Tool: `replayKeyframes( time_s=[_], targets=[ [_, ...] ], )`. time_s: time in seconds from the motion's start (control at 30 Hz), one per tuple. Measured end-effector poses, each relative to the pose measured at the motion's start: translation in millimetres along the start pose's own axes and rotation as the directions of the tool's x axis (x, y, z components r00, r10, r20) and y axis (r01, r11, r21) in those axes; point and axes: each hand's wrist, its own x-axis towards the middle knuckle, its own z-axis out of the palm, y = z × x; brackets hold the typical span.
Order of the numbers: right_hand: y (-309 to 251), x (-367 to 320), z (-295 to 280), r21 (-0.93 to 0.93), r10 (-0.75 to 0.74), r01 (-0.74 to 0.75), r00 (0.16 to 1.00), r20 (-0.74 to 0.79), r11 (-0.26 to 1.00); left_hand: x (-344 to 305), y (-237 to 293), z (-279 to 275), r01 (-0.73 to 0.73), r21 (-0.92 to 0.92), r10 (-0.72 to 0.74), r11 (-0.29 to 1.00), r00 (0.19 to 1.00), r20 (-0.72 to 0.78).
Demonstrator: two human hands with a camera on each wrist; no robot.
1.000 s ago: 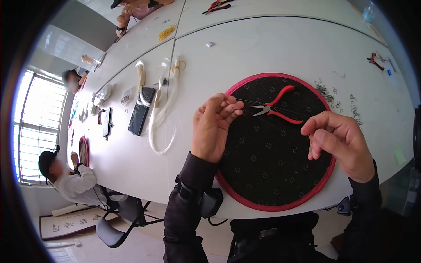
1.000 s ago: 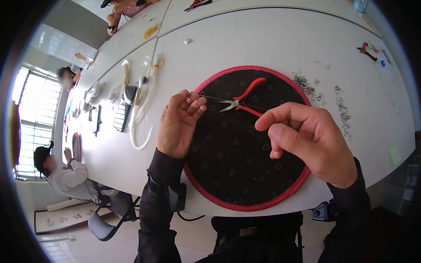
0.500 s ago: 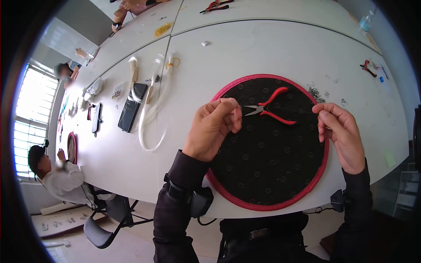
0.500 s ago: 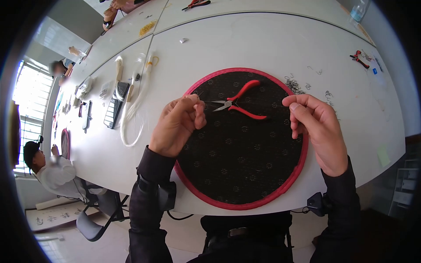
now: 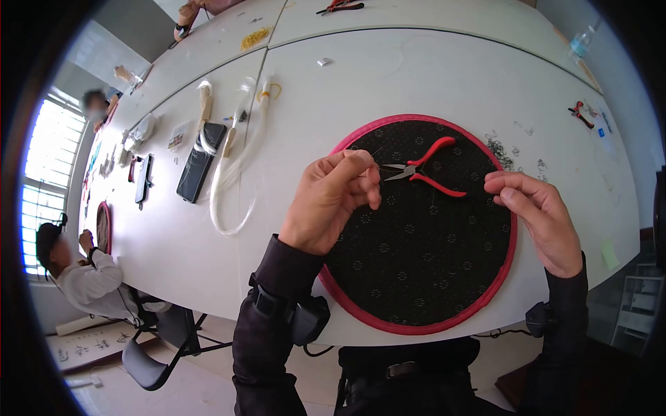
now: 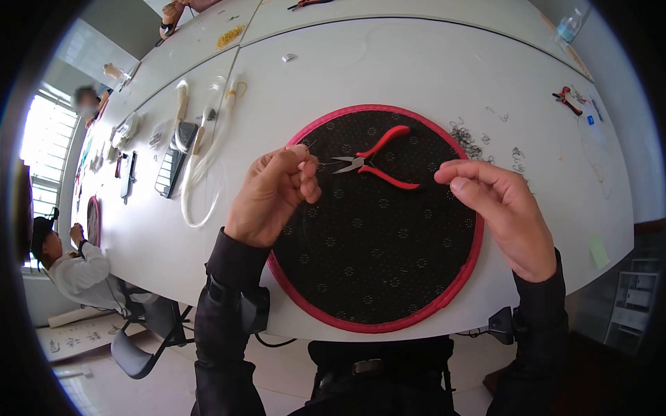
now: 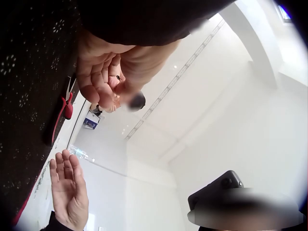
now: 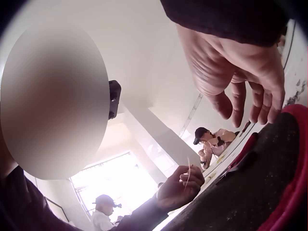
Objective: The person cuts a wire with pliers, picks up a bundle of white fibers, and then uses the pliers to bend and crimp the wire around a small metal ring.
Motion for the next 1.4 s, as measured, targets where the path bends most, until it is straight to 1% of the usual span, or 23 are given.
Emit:
replayKeyframes(
  time_s=[0.1, 0.13, 0.17, 0.23, 0.27, 0.3, 0.37, 0.47, 0.57, 0.67, 0.7, 0.77, 0.87, 0.9, 0.93, 0.97, 1.03, 1.07, 1.17, 1.23, 1.27, 1.37, 1.4],
  targets=[
    [-4.8, 11.0, 3.2, -0.280, -0.202, 0.172, 0.976, -0.083, 0.944, 1.0, -1.6, -1.9, -0.013, 0.106, 0.013, 0.994, 1.000, 0.009],
    [-6.5, 16.6, 7.9, -0.394, -0.299, 0.246, 0.951, -0.079, 0.885, 1.1, -2.2, -1.6, -0.011, 0.123, 0.010, 0.992, 1.000, 0.009],
    [-12.2, 20.6, 14.8, -0.486, -0.336, 0.269, 0.940, -0.054, 0.831, 0.9, -2.8, -1.2, -0.009, 0.141, 0.007, 0.990, 1.000, 0.010],
    [-7.5, 31.9, 26.8, -0.703, -0.497, 0.421, 0.861, 0.110, 0.574, 0.8, -3.5, -0.2, -0.011, 0.187, 0.010, 0.982, 1.000, 0.009],
    [-5.9, 37.9, 32.2, -0.698, -0.484, 0.479, 0.849, 0.213, 0.532, 0.8, -4.0, 0.5, -0.016, 0.212, 0.015, 0.977, 1.000, 0.006],
    [-0.3, 42.9, 36.6, -0.722, -0.478, 0.513, 0.831, 0.284, 0.465, 0.7, -4.2, 1.1, -0.021, 0.236, 0.021, 0.972, 1.000, 0.002],
    [12.1, 47.0, 40.8, -0.743, -0.455, 0.537, 0.820, 0.347, 0.400, 0.1, -3.5, 1.8, -0.020, 0.249, 0.020, 0.968, 1.000, 0.002],
    [11.4, 51.2, 40.4, -0.729, -0.444, 0.528, 0.830, 0.337, 0.434, -0.7, -2.4, 2.7, -0.016, 0.257, 0.019, 0.966, 1.000, -0.008],
    [6.2, 47.2, 38.9, -0.779, -0.364, 0.446, 0.882, 0.299, 0.440, -0.9, -2.7, 2.9, -0.023, 0.265, 0.029, 0.964, 0.999, -0.018],
    [7.3, 44.0, 39.4, -0.808, -0.355, 0.379, 0.907, 0.227, 0.450, -0.4, -2.4, 2.6, -0.046, 0.275, 0.057, 0.960, 0.998, -0.033],
    [5.9, 42.9, 39.4, -0.821, -0.326, 0.350, 0.921, 0.214, 0.451, -0.1, -2.7, 2.6, -0.053, 0.276, 0.067, 0.960, 0.997, -0.040],
    [-0.1, 40.4, 38.0, -0.846, -0.266, 0.290, 0.946, 0.184, 0.447, 0.7, -3.0, 2.1, -0.100, 0.280, 0.125, 0.955, 0.989, -0.074],
    [-6.4, 35.5, 33.9, -0.779, -0.233, 0.281, 0.956, 0.177, 0.560, 2.3, -2.1, 0.6, -0.167, 0.266, 0.205, 0.949, 0.972, -0.119],
    [-5.0, 35.0, 33.8, -0.779, -0.209, 0.263, 0.963, 0.172, 0.570, 2.7, -1.2, 0.5, -0.191, 0.259, 0.230, 0.947, 0.964, -0.131],
    [-2.9, 34.4, 34.0, -0.778, -0.185, 0.244, 0.969, 0.166, 0.579, 2.5, -0.1, 1.6, -0.187, 0.213, 0.219, 0.959, 0.966, -0.138],
    [-1.6, 33.5, 34.2, -0.777, -0.161, 0.224, 0.974, 0.160, 0.589, 2.9, -0.6, 1.7, -0.184, 0.208, 0.216, 0.961, 0.966, -0.141],
    [-7.5, 30.1, 33.2, -0.802, -0.126, 0.232, 0.973, 0.195, 0.550, 3.6, -1.4, 1.5, -0.180, 0.198, 0.211, 0.963, 0.966, -0.146],
    [-12.1, 28.5, 32.0, -0.814, -0.110, 0.239, 0.971, 0.213, 0.530, 4.2, -1.8, 0.6, -0.202, 0.182, 0.232, 0.962, 0.959, -0.163],
    [-26.1, 23.8, 23.6, -0.782, -0.002, 0.176, 0.976, 0.217, 0.598, 5.2, -1.3, -4.0, -0.265, 0.152, 0.292, 0.952, 0.935, -0.203],
    [-28.5, 24.4, 8.4, -0.803, -0.016, 0.189, 0.976, 0.218, 0.566, 4.3, 0.9, -6.9, -0.302, 0.152, 0.329, 0.941, 0.920, -0.213],
    [-29.3, 26.0, 3.8, -0.813, -0.022, 0.195, 0.975, 0.219, 0.549, 3.7, 0.9, -5.8, -0.294, 0.194, 0.332, 0.936, 0.921, -0.204],
    [-24.1, 34.4, 8.3, -0.574, -0.216, 0.213, 0.974, 0.064, 0.791, 1.4, -1.8, 6.7, -0.275, 0.315, 0.338, 0.908, 0.926, -0.166],
    [-26.4, 33.3, 11.4, -0.522, -0.191, 0.211, 0.977, 0.094, 0.826, -0.9, -3.2, 14.1, -0.266, 0.354, 0.334, 0.897, 0.931, -0.147]
  ],
)
